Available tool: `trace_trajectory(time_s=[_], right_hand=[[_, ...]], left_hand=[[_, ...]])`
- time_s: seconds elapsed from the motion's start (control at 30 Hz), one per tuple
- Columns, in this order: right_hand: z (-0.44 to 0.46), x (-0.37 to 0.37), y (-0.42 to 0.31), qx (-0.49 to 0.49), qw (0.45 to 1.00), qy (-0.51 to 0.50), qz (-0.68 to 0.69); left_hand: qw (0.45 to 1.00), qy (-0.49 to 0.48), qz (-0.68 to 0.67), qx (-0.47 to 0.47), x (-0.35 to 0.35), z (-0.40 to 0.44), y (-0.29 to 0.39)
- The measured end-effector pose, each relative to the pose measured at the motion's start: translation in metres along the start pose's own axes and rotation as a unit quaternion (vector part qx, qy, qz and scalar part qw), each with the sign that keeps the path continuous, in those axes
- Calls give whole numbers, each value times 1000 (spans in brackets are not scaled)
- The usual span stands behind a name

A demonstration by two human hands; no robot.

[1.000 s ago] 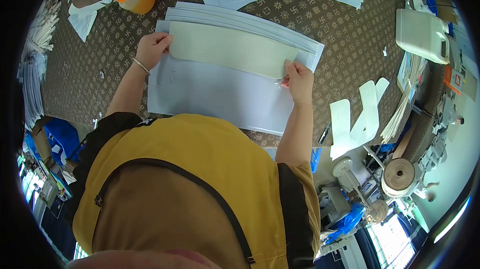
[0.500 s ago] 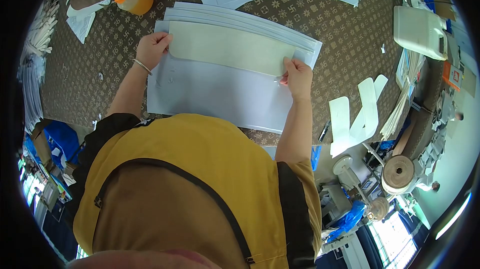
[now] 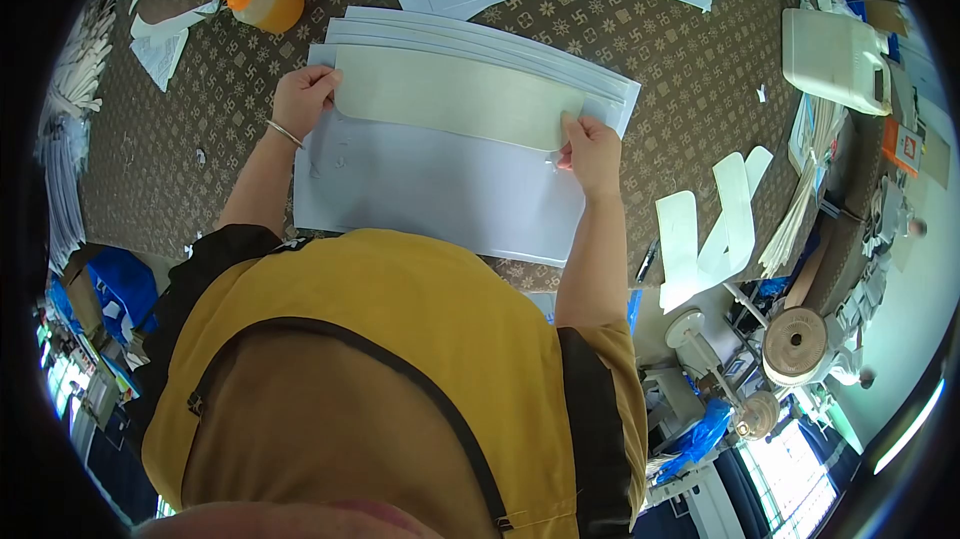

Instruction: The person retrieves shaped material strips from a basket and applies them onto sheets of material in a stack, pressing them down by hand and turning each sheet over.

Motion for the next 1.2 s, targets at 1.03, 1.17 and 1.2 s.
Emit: trace_trajectory(time_s=[1.03,1.17,1.2], right_hand=[[6,1,-4,102,965,36,-239],[15,-2,-2,130,942,37,-307],[17,-2,-6,142,931,42,-333]], left_hand=[[853,47,402,-329,-63,-29,67],[757,-47,465,-456,-116,-56,68],[766,-57,465,-440,-116,-53,69]])
Point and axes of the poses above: each hand's wrist, its own z-axis towards the middle knuckle, its own x-axis out of the back of the hand, y = z × x, the point moved 5 cm from there along z, towards the middle knuckle, and after that the axes turned 4 degrees about -z, right-handed, at the moved point
